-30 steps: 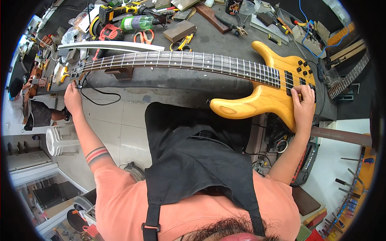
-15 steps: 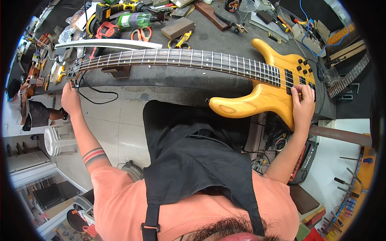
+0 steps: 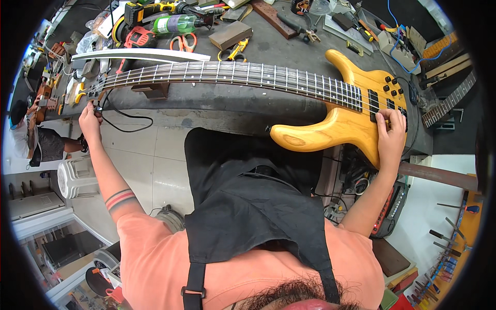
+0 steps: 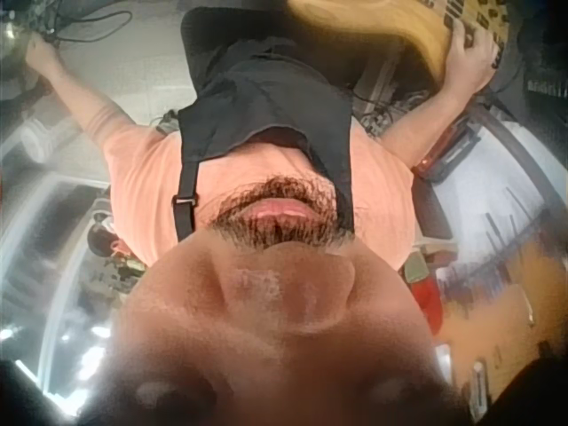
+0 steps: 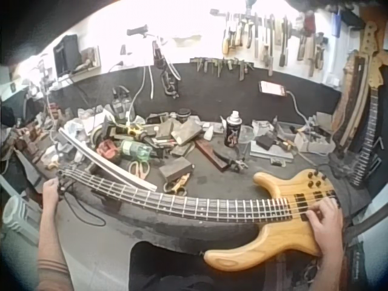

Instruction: The person works on a bass guitar placed on a workbench, using an Allen wrench to adjust the tuning pegs at the headstock. They repeatedly pluck the strings to check the sound and make further adjustments. The person also handles the strings near the nut and bridge area.

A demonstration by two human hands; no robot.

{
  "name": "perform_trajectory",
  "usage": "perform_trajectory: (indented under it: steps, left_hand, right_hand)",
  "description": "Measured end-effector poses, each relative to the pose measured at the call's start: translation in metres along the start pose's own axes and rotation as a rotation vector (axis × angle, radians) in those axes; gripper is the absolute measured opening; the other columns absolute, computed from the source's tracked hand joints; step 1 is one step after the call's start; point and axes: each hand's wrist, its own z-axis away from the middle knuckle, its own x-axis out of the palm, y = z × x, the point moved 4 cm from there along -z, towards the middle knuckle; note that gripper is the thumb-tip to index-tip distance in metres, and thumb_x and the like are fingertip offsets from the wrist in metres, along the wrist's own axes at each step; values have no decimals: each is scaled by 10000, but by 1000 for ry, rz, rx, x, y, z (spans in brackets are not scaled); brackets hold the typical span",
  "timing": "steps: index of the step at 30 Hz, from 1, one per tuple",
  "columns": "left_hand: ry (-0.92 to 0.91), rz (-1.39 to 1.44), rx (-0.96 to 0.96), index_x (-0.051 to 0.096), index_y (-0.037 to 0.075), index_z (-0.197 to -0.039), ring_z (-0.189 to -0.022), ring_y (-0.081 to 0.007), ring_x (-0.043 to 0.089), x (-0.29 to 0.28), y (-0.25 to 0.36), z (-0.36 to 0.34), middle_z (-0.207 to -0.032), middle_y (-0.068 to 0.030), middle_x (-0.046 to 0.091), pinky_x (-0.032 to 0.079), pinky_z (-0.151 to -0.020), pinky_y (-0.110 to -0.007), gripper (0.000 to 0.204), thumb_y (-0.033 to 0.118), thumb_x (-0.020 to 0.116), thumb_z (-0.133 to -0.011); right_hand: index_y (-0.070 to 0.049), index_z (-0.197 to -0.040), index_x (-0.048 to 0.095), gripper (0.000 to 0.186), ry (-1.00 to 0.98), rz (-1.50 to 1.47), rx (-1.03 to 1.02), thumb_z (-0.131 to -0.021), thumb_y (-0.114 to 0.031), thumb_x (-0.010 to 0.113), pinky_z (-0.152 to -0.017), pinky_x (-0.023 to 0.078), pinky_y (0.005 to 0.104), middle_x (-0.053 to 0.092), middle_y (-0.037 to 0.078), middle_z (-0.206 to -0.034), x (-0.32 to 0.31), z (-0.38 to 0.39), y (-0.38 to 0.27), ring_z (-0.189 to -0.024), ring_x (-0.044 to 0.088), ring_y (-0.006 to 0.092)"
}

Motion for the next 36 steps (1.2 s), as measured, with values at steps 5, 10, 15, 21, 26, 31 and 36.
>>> perform_trajectory:
  steps: [5, 10, 15, 21, 26, 31, 36]
  left_hand:
    - [9, 59, -42, 820, 47, -1138, -576, -68, 519, -4, -4, 0, -717, 12, 614, 394, -543, -265, 386, 383, 639, -1198]
    - [28, 87, 14, 777, 40, -998, -590, -71, 536, 1, 2, 8, -726, -2, 642, 401, -551, -268, 427, 406, 664, -1187]
    - [116, 59, 57, 751, 34, -939, -600, -66, 497, 2, 0, 11, -708, 16, 592, 390, -562, -276, 432, 383, 681, -1183]
    - [125, 102, 90, 699, 70, -859, -599, -52, 375, 6, -5, 1, -697, 79, 451, 299, -562, -282, 432, 348, 681, -1189]
    - [61, 206, 38, 670, 85, -836, -611, -39, 379, 5, -9, -2, -702, 104, 437, 294, -565, -279, 421, 324, 694, -1182]
    - [99, 103, 55, 778, 25, -1029, -738, -64, 567, -3, -8, 6, -840, 16, 650, 454, -648, -275, 335, 339, 747, -1142]
    - [280, -211, 411, 813, -11, -1200, -980, -223, 757, -3, 46, -16, -1073, -139, 824, 585, -935, -373, 325, 285, 791, -1067]
  right_hand:
    - [-4, -1097, 727, 137, -4, -2, 7, -1068, -133, 765, -963, 518, 419, 682, 108, -1026, 0, -1, -4, -1050, 619, 293]
    - [-13, -1129, 735, 128, -10, -28, 29, -1060, -114, 770, -973, 526, 413, 672, 108, -1053, 0, 0, -6, -1081, 624, 297]
    - [-17, -1112, 736, 109, 21, -32, -12, -1048, -99, 770, -1028, 514, 440, 668, 119, -1131, -1, 0, -8, -1126, 624, 329]
    - [-13, -1102, 737, 99, 46, 37, -69, -1039, -82, 769, -1085, 495, 465, 699, 134, -1179, -2, 2, -8, -1191, 635, 361]
    - [-27, -1141, 754, 118, 88, 48, -136, -1032, -68, 775, -1071, 507, 462, 739, 140, -1190, -1, 1, -15, -1188, 644, 357]
    - [-23, -1140, 768, 118, 43, 73, -132, -1026, -53, 778, -1046, 523, 442, 760, 140, -1146, -1, -2, -15, -1159, 666, 342]
    - [-19, -1236, 773, 196, -42, 35, -160, -1046, -36, 730, -1054, 512, 446, 703, 143, -1156, -2, 0, 6, -1172, 650, 354]
